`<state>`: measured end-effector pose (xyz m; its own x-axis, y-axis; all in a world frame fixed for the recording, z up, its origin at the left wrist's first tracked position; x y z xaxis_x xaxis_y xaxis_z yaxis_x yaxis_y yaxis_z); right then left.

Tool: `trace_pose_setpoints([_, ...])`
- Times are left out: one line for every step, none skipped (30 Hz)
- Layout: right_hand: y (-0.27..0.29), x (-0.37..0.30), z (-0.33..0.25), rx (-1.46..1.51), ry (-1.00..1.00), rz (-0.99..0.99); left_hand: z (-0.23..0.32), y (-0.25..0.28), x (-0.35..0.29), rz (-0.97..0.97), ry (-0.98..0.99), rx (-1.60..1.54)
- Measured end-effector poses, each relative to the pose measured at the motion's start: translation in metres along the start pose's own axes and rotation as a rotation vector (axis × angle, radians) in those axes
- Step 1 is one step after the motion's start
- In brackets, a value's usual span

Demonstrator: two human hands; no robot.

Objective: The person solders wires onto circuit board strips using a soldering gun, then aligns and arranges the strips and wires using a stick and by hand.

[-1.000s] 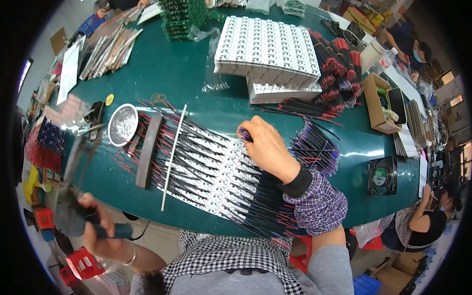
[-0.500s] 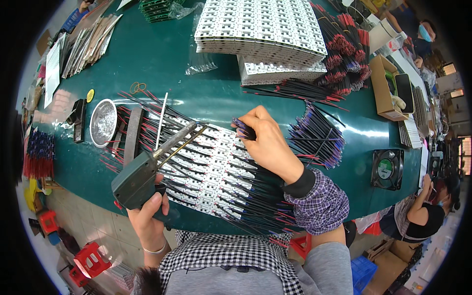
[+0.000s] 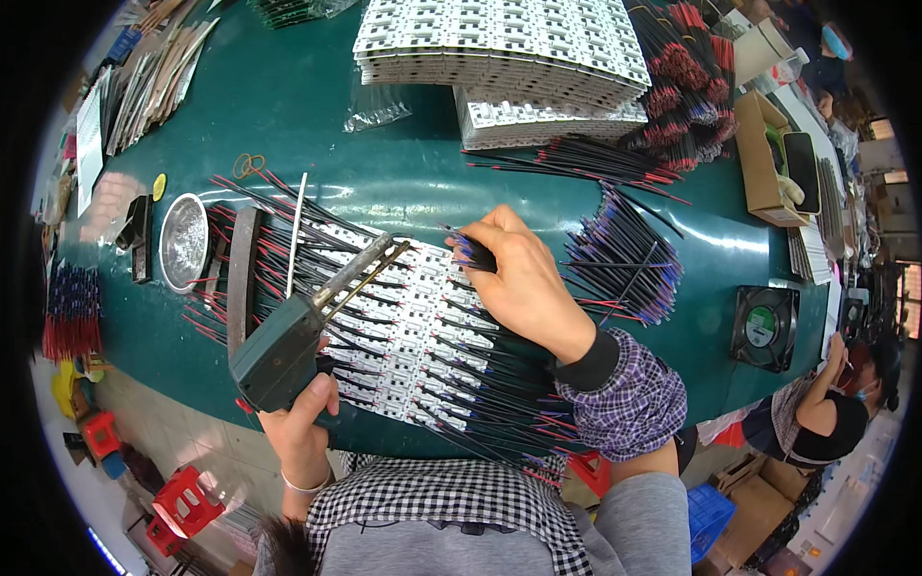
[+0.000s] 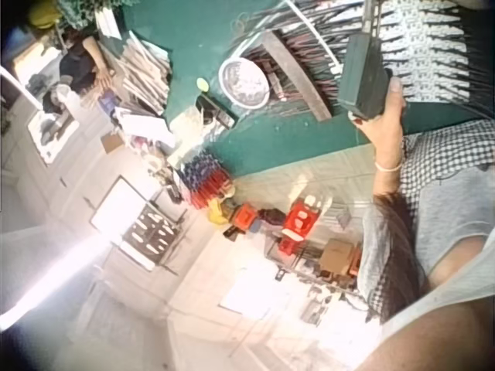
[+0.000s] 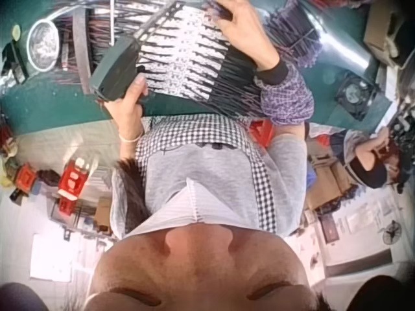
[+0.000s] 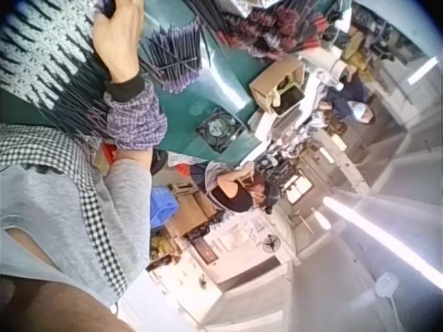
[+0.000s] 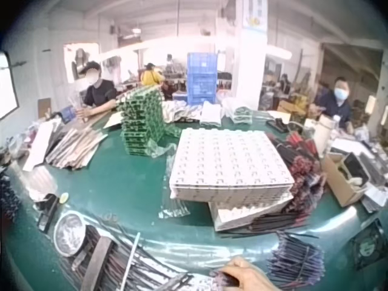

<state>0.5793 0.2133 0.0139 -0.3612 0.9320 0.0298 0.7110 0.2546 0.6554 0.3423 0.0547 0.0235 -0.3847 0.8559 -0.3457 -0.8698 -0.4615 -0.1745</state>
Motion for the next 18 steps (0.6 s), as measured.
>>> trace_pose_setpoints([0.002,0.0,-0.002,0.003,-0.001,-0.003,0.0,0.0,-0.001,0.003,0.002,0.002])
trace_pose_setpoints([0.004,0.001,-0.003,0.029,-0.039,-0.014,-0.001,0.001,-0.001,0.015,0.005,0.007])
trace_pose_setpoints([0.005,0.001,-0.002,0.052,-0.078,-0.023,-0.001,0.001,-0.001,0.024,0.007,0.01])
trace_pose_setpoints([0.004,0.0,-0.001,0.052,-0.079,-0.023,0.0,0.0,-0.002,0.024,0.009,0.011])
trace_pose_setpoints([0.003,-0.002,0.001,0.103,-0.103,-0.002,0.0,-0.001,-0.002,0.029,0.011,0.015])
trace_pose_setpoints([0.003,-0.003,0.004,0.154,-0.128,0.02,0.001,-0.001,-0.002,0.035,0.014,0.019])
trace_pose_setpoints([0.003,-0.003,0.003,0.154,-0.13,0.02,0.0,-0.001,-0.002,0.034,0.015,0.02])
trace_pose_setpoints([0.004,-0.002,0.001,0.131,-0.138,0.034,-0.001,0.0,-0.002,0.019,0.012,0.033])
trace_pose_setpoints([0.005,-0.002,0.0,0.108,-0.146,0.047,-0.002,0.0,-0.002,0.005,0.009,0.046])
trace_pose_setpoints([0.006,-0.001,-0.001,0.109,-0.147,0.046,-0.003,0.0,-0.002,0.005,0.01,0.047])
trace_pose_setpoints([0.007,0.001,-0.003,0.063,-0.151,0.033,-0.004,0.001,-0.002,0.019,0.019,0.029])
trace_pose_setpoints([0.008,0.002,-0.003,0.017,-0.154,0.021,-0.005,0.002,-0.003,0.032,0.029,0.012])
trace_pose_setpoints([0.008,0.003,-0.003,0.017,-0.154,0.02,-0.008,0.003,-0.003,0.032,0.029,0.012])
trace_pose_setpoints([0.008,0.005,-0.004,-0.006,-0.141,0.017,-0.01,0.005,-0.003,0.021,-0.009,0.051])
trace_pose_setpoints([0.008,0.006,-0.004,-0.028,-0.128,0.014,-0.009,0.005,-0.003,0.011,-0.047,0.091])
trace_pose_setpoints([0.007,0.007,-0.004,-0.028,-0.128,0.013,-0.009,0.005,-0.004,0.012,-0.046,0.091])
trace_pose_setpoints([0.006,0.007,-0.004,-0.036,-0.127,0.008,-0.01,0.004,-0.005,0.005,-0.032,0.107])
trace_pose_setpoints([0.005,0.008,-0.004,-0.043,-0.126,0.002,-0.011,0.003,-0.006,-0.001,-0.017,0.124])
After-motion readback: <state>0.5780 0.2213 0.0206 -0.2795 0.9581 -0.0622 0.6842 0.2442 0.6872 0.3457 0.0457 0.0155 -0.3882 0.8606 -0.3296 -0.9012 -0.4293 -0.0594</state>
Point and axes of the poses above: each hand's wrist, its own x-axis towards the middle knuckle, its own y-axis out of the back of the hand, z = x × y, the point moved 7 cm from there along x, towards the middle knuckle, and after that the axes turned 5 degrees about -x, right-handed, at the moved point
